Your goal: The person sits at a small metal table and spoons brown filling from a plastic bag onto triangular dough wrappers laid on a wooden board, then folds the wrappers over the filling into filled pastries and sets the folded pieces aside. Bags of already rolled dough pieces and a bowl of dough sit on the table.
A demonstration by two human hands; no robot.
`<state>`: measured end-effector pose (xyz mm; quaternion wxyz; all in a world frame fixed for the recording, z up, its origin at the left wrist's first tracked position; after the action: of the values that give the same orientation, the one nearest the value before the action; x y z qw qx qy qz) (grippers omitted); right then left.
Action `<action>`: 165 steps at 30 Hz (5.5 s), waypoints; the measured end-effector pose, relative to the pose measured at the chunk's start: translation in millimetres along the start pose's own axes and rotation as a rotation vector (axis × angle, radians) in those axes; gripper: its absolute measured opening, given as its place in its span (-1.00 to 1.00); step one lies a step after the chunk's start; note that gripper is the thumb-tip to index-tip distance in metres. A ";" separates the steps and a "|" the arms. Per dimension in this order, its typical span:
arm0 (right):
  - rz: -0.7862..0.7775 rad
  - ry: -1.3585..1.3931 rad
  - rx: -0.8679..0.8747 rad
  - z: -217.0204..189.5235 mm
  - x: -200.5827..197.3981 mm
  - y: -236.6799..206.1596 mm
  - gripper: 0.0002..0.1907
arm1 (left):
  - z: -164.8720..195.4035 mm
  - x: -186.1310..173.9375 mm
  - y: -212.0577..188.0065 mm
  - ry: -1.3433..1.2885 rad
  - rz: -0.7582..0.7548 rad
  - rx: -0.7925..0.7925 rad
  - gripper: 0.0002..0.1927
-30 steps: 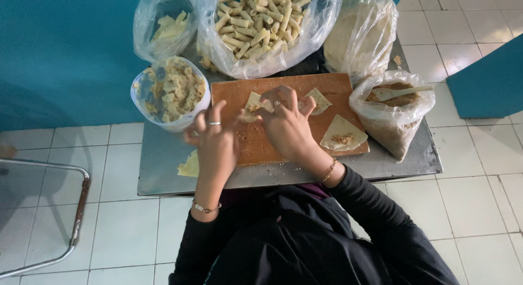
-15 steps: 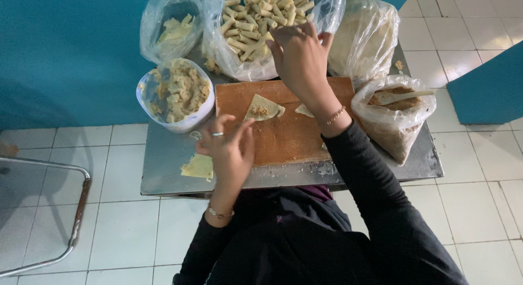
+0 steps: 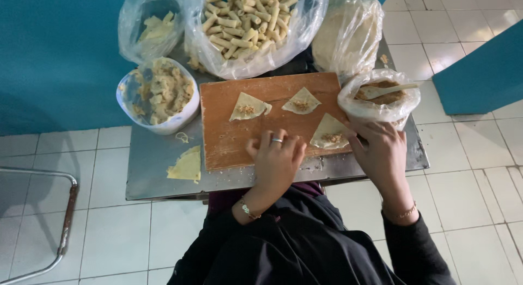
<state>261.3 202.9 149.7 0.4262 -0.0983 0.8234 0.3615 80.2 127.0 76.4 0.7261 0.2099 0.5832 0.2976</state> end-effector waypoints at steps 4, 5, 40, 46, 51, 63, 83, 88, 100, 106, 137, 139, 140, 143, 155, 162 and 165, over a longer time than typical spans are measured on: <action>0.055 -0.124 0.039 19.0 2.1 -25.3 -0.73 | 16.5 -1.3 6.3 -0.010 -0.019 0.041 -0.75; 0.066 -0.115 0.049 23.2 3.3 -26.9 -0.74 | 19.3 -0.3 8.7 -0.011 -0.030 0.041 -0.75; 0.181 0.543 0.234 32.6 26.2 -25.4 -0.53 | 55.8 23.0 32.4 -0.543 -0.125 0.069 -0.65; 0.199 0.652 0.292 38.8 33.6 -29.6 -0.52 | 55.5 20.3 19.4 -0.561 -0.172 0.053 -0.50; 0.199 0.690 0.303 40.6 39.3 -32.1 -0.50 | 57.5 23.1 20.0 -0.592 -0.139 0.064 -0.49; 0.210 0.674 0.295 37.0 40.3 -34.2 -0.54 | 45.7 5.7 20.2 -0.114 -0.086 0.095 -0.46; 0.229 0.678 0.280 35.9 42.0 -36.6 -0.52 | 57.4 22.6 14.3 -0.444 -0.133 0.050 -0.42; 0.227 0.704 0.233 33.9 40.7 -35.8 -0.52 | 64.1 18.5 16.1 -0.494 -0.108 0.138 -0.50; 0.171 0.432 0.039 22.6 42.5 -38.9 -0.43 | 64.6 24.7 19.1 -0.454 -0.148 0.148 -0.51; 0.092 0.448 0.052 30.1 48.1 -38.8 -0.39 | 58.3 36.2 19.2 -0.467 -0.290 0.113 -0.57; -0.077 0.605 0.319 52.5 42.9 -6.2 -0.80 | 38.7 46.6 32.6 -0.581 -0.279 0.017 -0.88; -0.072 0.471 0.217 43.8 37.8 -2.2 -0.82 | 36.3 52.4 31.9 -0.592 -0.354 -0.054 -0.86; -0.069 0.404 0.167 39.1 36.0 -0.3 -0.83 | 35.9 51.4 32.8 -0.596 -0.339 -0.054 -0.79; -0.096 0.492 0.260 39.3 40.5 2.9 -0.78 | 36.2 46.8 35.6 -0.525 -0.286 -0.018 -0.69; -0.011 0.201 0.026 7.0 18.3 2.4 -0.84 | 45.1 30.7 36.6 -0.135 -0.225 0.149 -0.80; -0.069 0.224 -0.176 -1.7 14.0 -0.2 -0.78 | 47.8 36.8 30.7 -0.047 -0.151 0.201 -0.82; -0.111 0.277 -0.144 9.0 23.7 1.7 -0.82 | 46.4 37.4 29.5 -0.014 -0.150 0.180 -0.88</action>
<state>251.6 213.7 128.9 0.3198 -0.2227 0.8396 0.3785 125.1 176.0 79.4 0.7286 0.2322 0.6165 0.1874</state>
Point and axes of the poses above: each hand's wrist, its own y-axis towards the middle knuckle, its own x-axis out of the palm, z = x × y, the point moved 7 cm from there along y, towards the middle knuckle, and after that the axes turned 13 degrees about y, right-handed, at the moved point
